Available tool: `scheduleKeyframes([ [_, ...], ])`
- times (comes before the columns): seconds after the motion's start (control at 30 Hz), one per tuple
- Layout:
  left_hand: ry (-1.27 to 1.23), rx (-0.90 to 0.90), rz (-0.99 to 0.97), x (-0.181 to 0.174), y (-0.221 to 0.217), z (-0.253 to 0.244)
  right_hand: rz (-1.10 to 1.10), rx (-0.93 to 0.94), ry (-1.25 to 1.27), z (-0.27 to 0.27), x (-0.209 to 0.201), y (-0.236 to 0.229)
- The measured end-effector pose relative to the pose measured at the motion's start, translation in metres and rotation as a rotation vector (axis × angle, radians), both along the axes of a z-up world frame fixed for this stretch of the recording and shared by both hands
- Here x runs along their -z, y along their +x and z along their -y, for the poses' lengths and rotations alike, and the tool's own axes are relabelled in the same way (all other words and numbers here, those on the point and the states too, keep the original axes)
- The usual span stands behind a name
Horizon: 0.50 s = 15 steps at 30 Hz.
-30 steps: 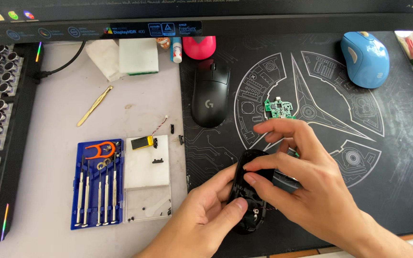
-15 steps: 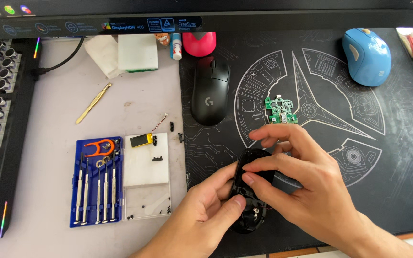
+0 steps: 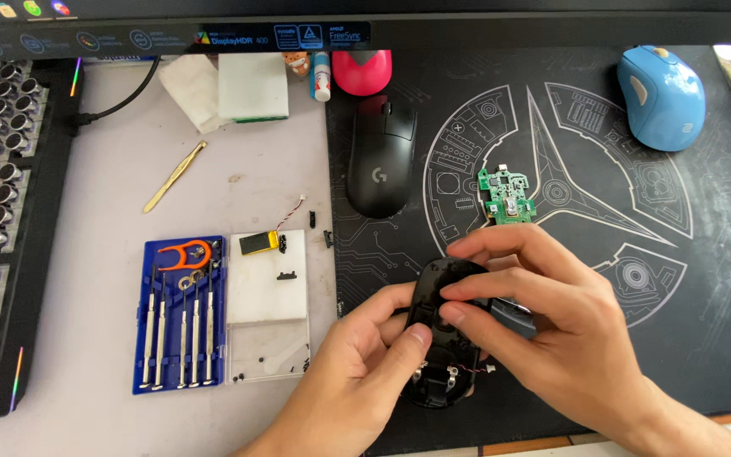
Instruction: The person assembles a computer mouse by inserting screws into the mouse shell and securing the circuit board inside. They use a screwdriver to tighten the screws and ensure the components are properly aligned.
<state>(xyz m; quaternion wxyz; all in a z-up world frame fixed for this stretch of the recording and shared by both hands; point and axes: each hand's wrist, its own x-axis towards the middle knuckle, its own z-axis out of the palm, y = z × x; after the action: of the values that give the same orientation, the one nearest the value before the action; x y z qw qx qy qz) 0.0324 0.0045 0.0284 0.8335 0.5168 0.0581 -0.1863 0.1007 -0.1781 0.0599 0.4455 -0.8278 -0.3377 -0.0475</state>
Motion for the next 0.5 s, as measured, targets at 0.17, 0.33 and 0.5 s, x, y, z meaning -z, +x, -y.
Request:
scheduleKeyframes([
  [0.17,-0.146,-0.048,-0.070,-0.008,-0.002,0.002,-0.018,-0.019,0.005,-0.001,-0.002,-0.001],
  [0.33,-0.144,-0.051,-0.065,-0.009,-0.002,0.001,0.019,-0.045,0.014,-0.002,0.000,-0.001],
  [0.5,-0.095,-0.051,-0.045,-0.003,-0.005,0.002,0.009,-0.050,0.009,-0.002,0.001,-0.001],
])
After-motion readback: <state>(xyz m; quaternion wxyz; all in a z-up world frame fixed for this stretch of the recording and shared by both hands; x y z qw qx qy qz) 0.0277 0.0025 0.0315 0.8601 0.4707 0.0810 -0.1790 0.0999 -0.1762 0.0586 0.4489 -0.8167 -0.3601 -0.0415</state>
